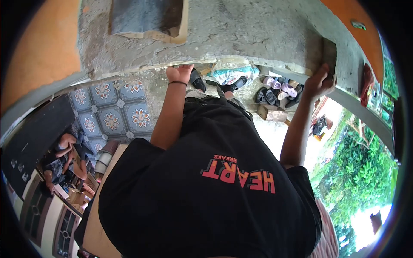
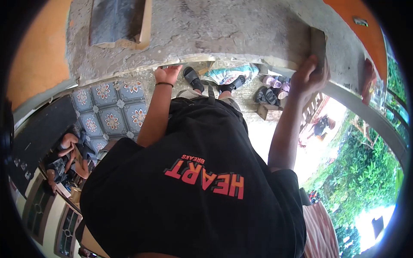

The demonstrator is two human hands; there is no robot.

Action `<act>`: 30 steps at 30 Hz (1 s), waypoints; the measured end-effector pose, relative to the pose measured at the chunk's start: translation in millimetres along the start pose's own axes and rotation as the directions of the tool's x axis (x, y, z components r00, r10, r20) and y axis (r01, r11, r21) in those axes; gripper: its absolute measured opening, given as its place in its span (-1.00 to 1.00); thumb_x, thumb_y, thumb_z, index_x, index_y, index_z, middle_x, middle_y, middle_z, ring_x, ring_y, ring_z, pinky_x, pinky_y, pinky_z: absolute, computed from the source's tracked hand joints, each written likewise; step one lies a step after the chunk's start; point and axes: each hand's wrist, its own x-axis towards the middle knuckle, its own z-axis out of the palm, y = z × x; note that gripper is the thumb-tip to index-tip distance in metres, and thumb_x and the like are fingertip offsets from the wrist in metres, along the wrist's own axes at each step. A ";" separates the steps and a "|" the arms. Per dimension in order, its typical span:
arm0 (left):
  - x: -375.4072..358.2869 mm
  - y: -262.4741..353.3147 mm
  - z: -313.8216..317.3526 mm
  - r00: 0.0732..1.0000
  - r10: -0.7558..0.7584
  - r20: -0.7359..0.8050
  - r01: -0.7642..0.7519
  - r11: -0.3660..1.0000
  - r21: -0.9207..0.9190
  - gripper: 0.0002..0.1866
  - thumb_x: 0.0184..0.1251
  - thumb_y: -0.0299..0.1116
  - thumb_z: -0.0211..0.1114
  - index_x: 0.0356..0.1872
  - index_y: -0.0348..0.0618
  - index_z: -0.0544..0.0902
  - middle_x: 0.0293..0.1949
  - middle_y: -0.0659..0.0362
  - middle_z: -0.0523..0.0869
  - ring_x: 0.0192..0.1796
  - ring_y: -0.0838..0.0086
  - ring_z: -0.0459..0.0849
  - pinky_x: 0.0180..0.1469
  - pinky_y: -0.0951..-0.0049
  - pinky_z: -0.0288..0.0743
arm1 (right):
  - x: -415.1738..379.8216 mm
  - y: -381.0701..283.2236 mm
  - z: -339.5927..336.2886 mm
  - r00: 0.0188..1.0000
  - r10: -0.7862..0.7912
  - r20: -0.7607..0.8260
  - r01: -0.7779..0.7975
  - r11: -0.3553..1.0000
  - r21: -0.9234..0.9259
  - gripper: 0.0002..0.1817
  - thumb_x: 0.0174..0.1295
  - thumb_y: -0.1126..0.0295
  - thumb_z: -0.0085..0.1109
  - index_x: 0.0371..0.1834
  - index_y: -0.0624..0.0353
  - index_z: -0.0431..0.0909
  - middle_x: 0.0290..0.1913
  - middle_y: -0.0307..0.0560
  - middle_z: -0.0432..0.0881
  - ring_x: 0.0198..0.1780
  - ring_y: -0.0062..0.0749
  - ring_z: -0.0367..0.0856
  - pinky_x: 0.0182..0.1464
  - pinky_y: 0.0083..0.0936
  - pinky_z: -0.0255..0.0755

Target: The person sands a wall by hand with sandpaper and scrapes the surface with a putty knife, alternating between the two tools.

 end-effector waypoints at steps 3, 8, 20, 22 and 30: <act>39.6 -7.1 -4.6 0.997 0.047 -0.054 -0.036 0.981 0.191 -0.45 0.32 -0.09 -0.24 0.21 -0.26 0.21 0.27 -0.03 0.19 0.32 0.02 0.09 0.32 -0.14 -0.21 | 1.4 8.5 3.3 0.999 -0.009 -0.046 0.012 0.998 0.068 -0.70 0.09 0.29 -0.03 -0.32 0.30 0.58 -0.35 0.08 0.61 -0.30 -0.07 0.55 -0.19 -0.27 0.35; 80.3 -19.5 -14.1 0.982 0.012 -0.190 0.016 0.989 0.146 -0.52 0.30 -0.06 -0.19 0.12 -0.08 0.37 0.15 0.08 0.39 0.24 0.11 0.27 0.23 -0.21 -0.01 | 1.1 -1.9 -3.1 1.000 -0.005 -0.003 0.005 1.000 -0.010 -0.65 0.08 0.25 -0.06 -0.19 0.22 0.59 -0.18 -0.03 0.61 -0.13 -0.14 0.54 0.02 -0.33 0.26; 37.9 -49.6 6.9 0.989 -0.069 -0.134 0.082 0.992 0.094 -0.44 0.31 -0.02 -0.24 0.20 -0.19 0.22 0.21 -0.05 0.27 0.31 0.06 0.15 0.28 -0.15 -0.04 | -4.4 1.5 1.3 0.997 -0.034 -0.070 0.029 0.997 -0.067 -0.74 0.08 0.31 -0.03 -0.29 0.19 0.60 -0.23 -0.06 0.61 -0.11 -0.13 0.47 -0.01 -0.34 0.27; 37.5 -53.3 14.5 0.980 -0.110 -0.166 0.134 0.982 0.137 -0.47 0.33 -0.08 -0.27 0.19 -0.22 0.23 0.22 -0.06 0.25 0.29 0.05 0.17 0.29 -0.11 -0.03 | 0.0 -4.7 -4.6 0.998 -0.045 -0.042 0.045 0.999 -0.008 -0.73 0.10 0.32 -0.04 -0.23 0.19 0.59 -0.18 -0.06 0.61 -0.06 -0.17 0.47 0.04 -0.34 0.25; -138.9 -60.9 78.5 0.856 -0.475 0.204 0.324 0.801 0.503 -0.55 0.39 -0.20 -0.25 0.12 -0.33 0.31 0.12 -0.05 0.40 0.21 0.13 0.34 0.28 0.07 0.14 | -36.1 -73.0 -51.8 0.874 -0.217 0.435 -0.110 0.784 0.612 -0.73 0.05 0.47 0.03 -0.16 0.13 0.57 -0.06 -0.17 0.58 0.12 -0.40 0.44 0.33 -0.25 -0.33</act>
